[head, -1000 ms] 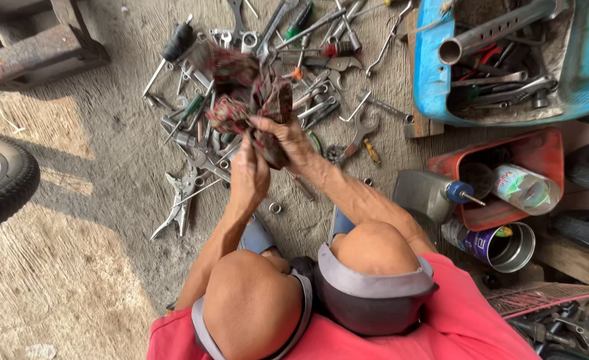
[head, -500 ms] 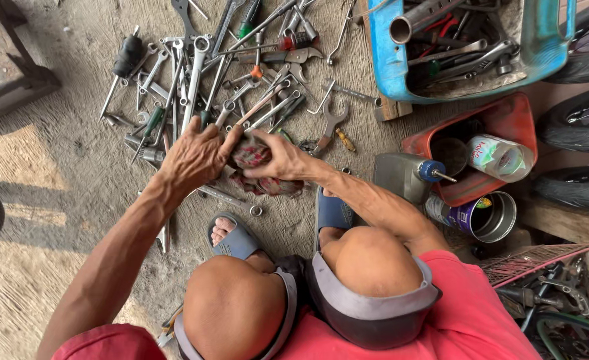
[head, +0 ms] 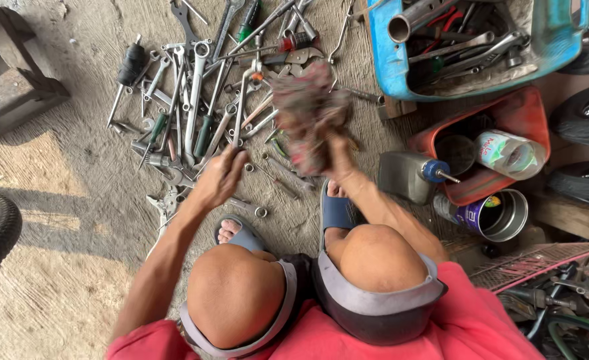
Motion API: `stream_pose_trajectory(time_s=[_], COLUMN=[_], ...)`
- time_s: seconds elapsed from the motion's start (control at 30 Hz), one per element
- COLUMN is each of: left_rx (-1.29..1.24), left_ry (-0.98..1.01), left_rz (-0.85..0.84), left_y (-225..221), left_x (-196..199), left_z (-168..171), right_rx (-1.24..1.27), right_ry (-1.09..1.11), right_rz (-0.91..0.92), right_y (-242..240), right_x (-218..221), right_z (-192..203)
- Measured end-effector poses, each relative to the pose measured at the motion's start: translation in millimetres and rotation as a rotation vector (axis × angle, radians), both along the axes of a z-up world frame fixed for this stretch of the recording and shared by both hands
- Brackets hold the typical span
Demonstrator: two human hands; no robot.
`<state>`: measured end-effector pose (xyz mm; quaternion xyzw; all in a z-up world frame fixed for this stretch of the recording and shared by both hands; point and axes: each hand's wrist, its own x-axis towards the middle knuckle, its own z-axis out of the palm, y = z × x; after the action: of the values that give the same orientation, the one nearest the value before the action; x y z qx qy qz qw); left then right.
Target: The person sits on the floor and wipes various metal hand tools with a patterned cloth. They pick up wrenches, pliers, and screwdrivers one by one, wipe them, and place them into a blue plastic bin. The process is repeated for multiple tools.
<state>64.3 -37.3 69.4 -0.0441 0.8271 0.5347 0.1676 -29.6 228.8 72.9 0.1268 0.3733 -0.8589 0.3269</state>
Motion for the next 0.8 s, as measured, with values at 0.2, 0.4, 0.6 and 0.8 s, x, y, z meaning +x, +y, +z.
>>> stream_pose_trajectory(time_s=[0.2,0.4,0.6,0.8], left_rx=[-0.024,-0.044,-0.087,0.020], left_ry=[0.234,0.066,0.071,0.772], left_rz=[-0.269,-0.325,-0.483,-0.531], left_y=[61,9,45,155], left_x=[-10,-9,-93,-227], left_z=[-10,58,151,148], right_rx=[0.699,0.907,0.423,1.150], right_ry=[0.311,0.437,0.159,0.982], right_rz=[0.080,-0.088,-0.290,0.312], right_y=[-39,-6,61,69], right_x=[-13,-22,12,45], right_z=[-4,-25,-62,-57])
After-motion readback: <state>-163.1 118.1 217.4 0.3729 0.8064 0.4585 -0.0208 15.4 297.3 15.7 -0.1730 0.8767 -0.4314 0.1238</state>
